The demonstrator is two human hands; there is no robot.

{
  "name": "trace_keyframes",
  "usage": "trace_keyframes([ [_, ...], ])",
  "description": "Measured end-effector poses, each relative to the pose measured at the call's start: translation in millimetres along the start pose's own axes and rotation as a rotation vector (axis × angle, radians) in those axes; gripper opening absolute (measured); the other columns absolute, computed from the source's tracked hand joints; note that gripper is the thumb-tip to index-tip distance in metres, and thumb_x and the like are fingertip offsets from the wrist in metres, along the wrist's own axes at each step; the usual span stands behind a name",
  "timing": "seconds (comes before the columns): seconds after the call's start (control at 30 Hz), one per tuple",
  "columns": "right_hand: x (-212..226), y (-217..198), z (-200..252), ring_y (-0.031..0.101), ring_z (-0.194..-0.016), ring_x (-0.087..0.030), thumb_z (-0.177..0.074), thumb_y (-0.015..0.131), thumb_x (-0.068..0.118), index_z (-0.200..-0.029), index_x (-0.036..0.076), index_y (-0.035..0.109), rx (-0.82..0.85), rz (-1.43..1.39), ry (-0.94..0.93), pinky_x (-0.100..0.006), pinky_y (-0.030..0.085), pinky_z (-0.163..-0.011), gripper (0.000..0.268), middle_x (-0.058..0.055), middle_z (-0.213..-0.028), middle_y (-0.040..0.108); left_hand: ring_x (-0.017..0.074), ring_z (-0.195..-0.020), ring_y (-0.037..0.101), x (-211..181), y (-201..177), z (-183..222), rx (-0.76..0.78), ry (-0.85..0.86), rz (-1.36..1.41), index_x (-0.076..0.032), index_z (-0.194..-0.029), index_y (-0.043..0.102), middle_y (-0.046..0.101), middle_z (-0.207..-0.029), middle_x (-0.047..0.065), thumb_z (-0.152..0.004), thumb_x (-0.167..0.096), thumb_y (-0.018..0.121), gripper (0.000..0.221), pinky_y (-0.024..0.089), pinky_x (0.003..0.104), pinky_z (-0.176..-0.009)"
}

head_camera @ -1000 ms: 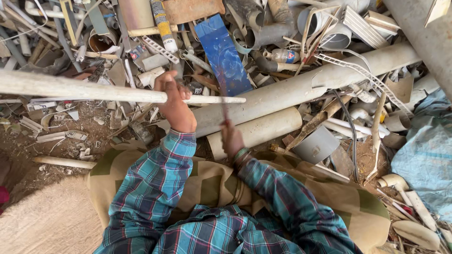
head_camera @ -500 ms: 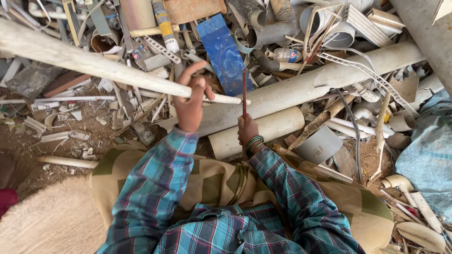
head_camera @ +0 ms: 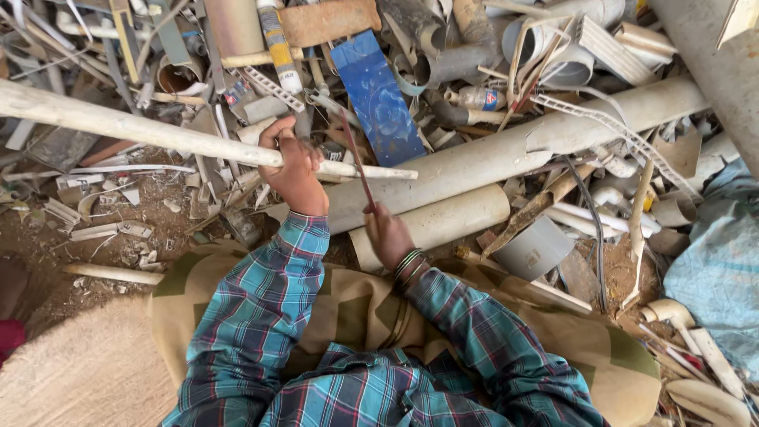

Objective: The person uses a hand-held saw to cut through a white plastic pipe while sitting among a large pile of scrap PVC materials.

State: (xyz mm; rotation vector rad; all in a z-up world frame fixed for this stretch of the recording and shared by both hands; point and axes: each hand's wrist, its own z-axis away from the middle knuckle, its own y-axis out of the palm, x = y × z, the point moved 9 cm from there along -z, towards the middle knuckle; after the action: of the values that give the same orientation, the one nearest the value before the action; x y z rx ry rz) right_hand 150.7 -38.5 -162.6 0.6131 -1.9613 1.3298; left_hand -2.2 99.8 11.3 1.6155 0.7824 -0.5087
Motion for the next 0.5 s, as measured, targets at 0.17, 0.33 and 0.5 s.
trace_keyframes([
  [0.17, -93.6, -15.1, -10.0, 0.063, -0.054, -0.025, -0.106, 0.055, 0.023, -0.111, 0.005, 0.06, -0.001, 0.229, 0.32, -0.04, 0.055, -0.047, 0.02, -0.011, -0.068, 0.066, 0.0086, -0.052, 0.037, -3.8, 5.0, 5.0, 0.026, -0.002, -0.021, 0.0, -0.112, 0.062, 0.043, -0.063, -0.001, -0.111, -0.004, 0.047, 0.016, 0.042, 0.031, -0.055],
  [0.33, -62.0, -9.9, -3.1, 0.066, -0.059, -0.032, -0.105, 0.052, 0.028, -0.114, 0.007, 0.058, 0.022, -0.037, 0.45, -0.048, 0.059, -0.052, 0.023, -0.015, -0.074, 0.068, 0.0086, -0.052, 0.037, -2.5, 7.8, 1.9, 0.019, -0.035, -0.003, 0.0, -0.111, 0.062, 0.042, -0.064, 0.0, -0.109, -0.002, 0.045, 0.017, 0.04, 0.03, -0.054],
  [0.5, -123.2, 22.8, 28.8, 0.046, -0.049, -0.028, -0.12, 0.047, 0.043, -0.11, 0.0, 0.072, -0.105, -0.534, 0.931, -0.048, 0.041, -0.049, 0.051, -0.013, -0.065, 0.055, 0.009, -0.052, 0.038, -1.9, 10.2, 12.8, 0.052, -0.009, 0.009, 0.0, -0.111, 0.061, 0.041, -0.065, 0.0, -0.11, -0.001, 0.044, 0.017, 0.04, 0.03, -0.054],
])
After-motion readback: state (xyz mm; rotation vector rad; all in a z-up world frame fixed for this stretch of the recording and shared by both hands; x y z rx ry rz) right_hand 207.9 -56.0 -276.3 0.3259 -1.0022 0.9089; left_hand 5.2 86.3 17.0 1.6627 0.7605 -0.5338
